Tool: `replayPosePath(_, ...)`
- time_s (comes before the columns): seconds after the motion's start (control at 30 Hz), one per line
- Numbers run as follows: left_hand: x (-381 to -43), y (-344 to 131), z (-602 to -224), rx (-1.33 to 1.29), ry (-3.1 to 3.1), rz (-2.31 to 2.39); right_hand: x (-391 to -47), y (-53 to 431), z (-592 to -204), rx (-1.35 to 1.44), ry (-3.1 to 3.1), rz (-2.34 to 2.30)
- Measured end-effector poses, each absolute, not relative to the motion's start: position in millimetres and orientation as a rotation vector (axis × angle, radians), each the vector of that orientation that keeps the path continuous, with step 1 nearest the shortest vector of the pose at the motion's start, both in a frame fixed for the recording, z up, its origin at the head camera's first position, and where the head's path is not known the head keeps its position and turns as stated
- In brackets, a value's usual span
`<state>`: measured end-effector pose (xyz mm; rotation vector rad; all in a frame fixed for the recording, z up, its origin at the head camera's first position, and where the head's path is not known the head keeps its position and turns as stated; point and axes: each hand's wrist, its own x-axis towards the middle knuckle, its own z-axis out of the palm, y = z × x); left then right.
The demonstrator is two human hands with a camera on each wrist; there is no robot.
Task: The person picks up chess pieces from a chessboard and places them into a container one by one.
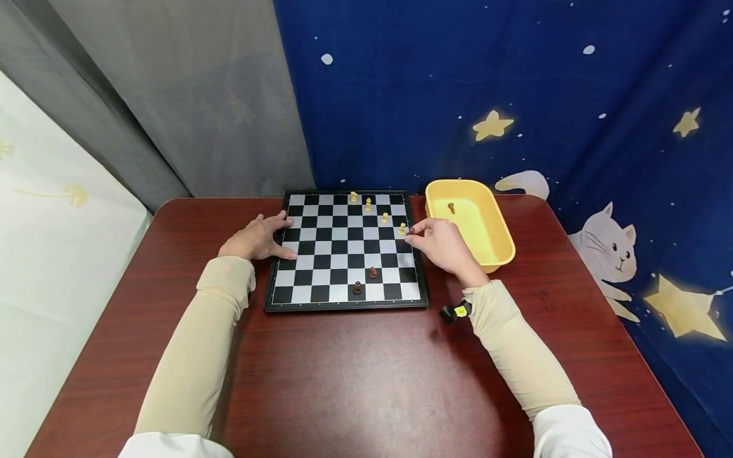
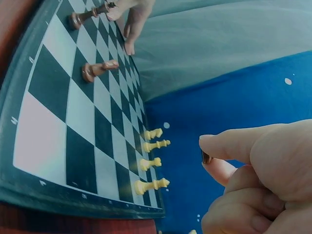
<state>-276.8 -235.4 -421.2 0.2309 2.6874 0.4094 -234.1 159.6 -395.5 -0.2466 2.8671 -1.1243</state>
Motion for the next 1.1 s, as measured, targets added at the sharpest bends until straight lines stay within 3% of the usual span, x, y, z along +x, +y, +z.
replayPosePath(1.1, -274.5, -236.7, -422.5, 0.244, 2.698, 0.414, -254.1, 221.7, -375.1, -0.167, 2.979, -0.957)
